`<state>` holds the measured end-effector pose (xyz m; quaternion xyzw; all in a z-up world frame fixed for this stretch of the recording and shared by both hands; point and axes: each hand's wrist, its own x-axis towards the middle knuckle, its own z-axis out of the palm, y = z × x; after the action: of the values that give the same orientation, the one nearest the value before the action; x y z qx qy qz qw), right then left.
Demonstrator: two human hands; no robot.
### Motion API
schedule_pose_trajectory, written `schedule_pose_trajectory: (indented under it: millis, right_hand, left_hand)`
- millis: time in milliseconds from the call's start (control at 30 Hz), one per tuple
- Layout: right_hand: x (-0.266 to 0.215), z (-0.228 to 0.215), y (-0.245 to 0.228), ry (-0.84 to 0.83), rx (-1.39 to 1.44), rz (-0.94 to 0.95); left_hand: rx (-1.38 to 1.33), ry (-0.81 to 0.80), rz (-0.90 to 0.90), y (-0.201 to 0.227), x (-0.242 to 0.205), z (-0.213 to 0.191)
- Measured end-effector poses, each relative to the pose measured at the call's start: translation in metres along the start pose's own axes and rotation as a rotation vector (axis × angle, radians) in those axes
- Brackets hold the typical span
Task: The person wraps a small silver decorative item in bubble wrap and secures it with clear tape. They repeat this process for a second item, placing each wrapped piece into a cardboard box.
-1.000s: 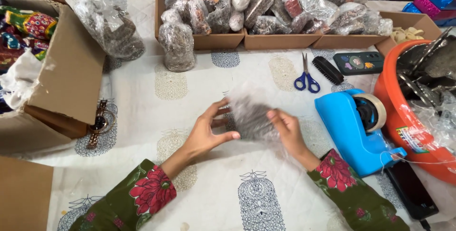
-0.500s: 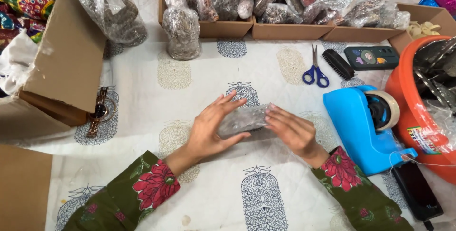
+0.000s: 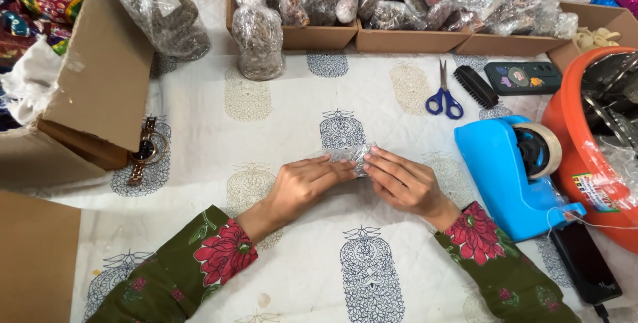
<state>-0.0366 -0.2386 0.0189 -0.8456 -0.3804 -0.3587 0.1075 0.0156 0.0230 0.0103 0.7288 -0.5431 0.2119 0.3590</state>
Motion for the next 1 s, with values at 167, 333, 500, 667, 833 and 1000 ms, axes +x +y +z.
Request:
schedule_pose_trajectory:
  millis: [167,333,500,667,833,1000]
  right_hand:
    - [-0.001,0.002,-0.002,-0.002,-0.008,0.012]
    - [-0.005,0.004,0.004,0.022,0.018,0.122]
    - [-0.003,0.008,0.007,0.018,-0.007,0.193]
    - [-0.004,0.007,0.007,0.003,0.008,0.272]
    - [-0.011,0.012,0.009,0.056,-0.028,0.254]
    - [-0.011,0.013,0.01,0.064,-0.053,0.261]
  left_hand:
    - [0.007,0.027,-0.032,0.0,-0.003,0.0]
    - [0.042,0.062,0.049,0.0,-0.003,-0.003]
    - [0.073,0.097,-0.008,-0.001,-0.004,0.001]
    - [0.061,0.129,-0.026,-0.001,-0.007,0.003]
    - [0.07,0.076,0.032,0.004,-0.004,-0.007]
    - [0.073,0.032,0.064,0.0,-0.006,-0.002]
